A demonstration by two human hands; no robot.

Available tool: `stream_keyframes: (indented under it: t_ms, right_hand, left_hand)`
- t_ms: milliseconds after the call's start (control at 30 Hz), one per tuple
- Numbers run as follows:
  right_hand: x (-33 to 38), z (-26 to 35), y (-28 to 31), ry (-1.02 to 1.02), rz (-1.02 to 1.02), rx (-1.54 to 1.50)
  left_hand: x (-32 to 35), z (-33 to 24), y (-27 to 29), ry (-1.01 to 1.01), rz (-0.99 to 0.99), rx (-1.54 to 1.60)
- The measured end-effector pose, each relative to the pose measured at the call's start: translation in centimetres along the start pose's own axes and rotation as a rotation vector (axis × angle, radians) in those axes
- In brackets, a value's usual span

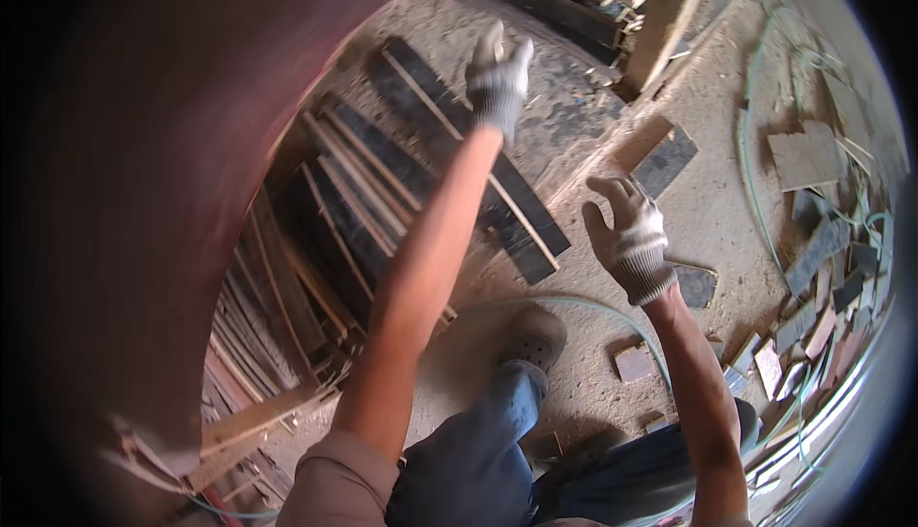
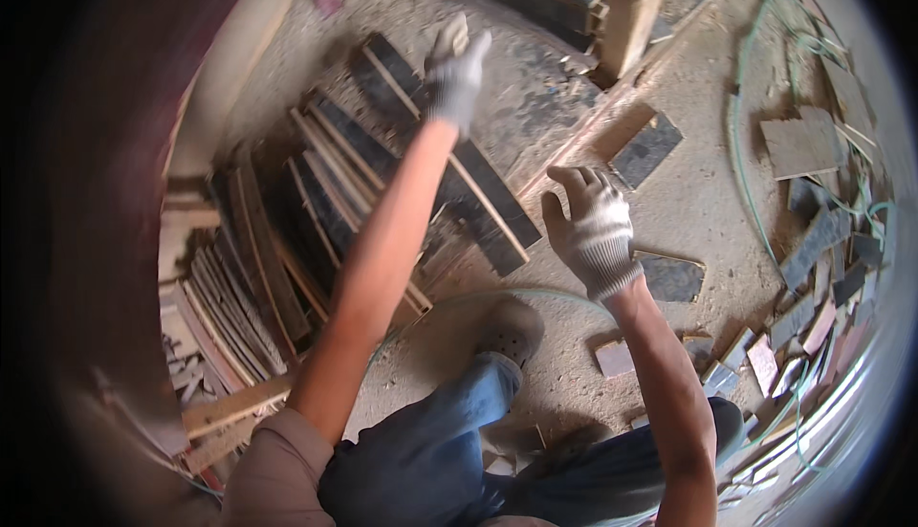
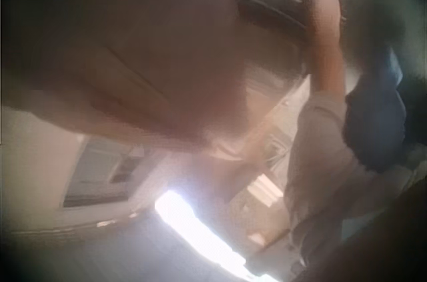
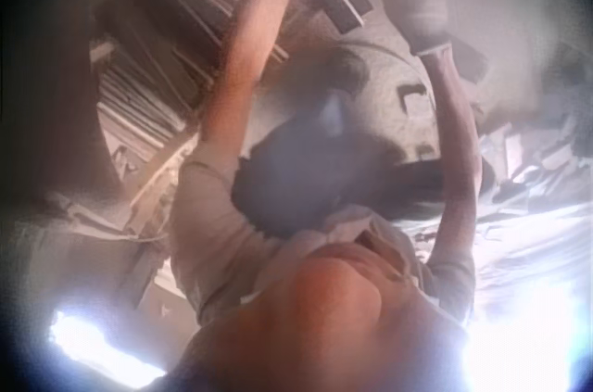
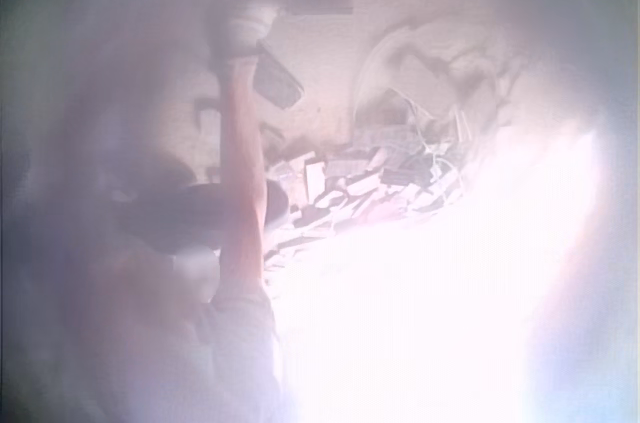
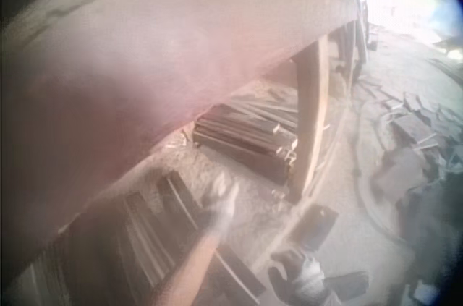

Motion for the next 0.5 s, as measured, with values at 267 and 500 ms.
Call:
stream_keyframes:
  t_ms: [267,500]
  right_hand:
    - [1.0,9.0,-14.7,0.006,0.433,-0.091]
    - [-2.0,11.5,-25.6,-0.147,0.785,0.415]
  left_hand:
    - [33.1,-7.5,24.6,0.158,-0.501,-0.749]
    - [40.2,-3.3,29.4,0.951,-0.448,-1.217]
Point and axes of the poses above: each hand's wrist, its own x-axis away from the middle knuckle, its own y-axis out of the back of the hand, z = x × y, the point moved 4 cm from there along -x, towards the middle knuckle, and after that the axes turned 9 degrees about -x, right-handed, at the moved point
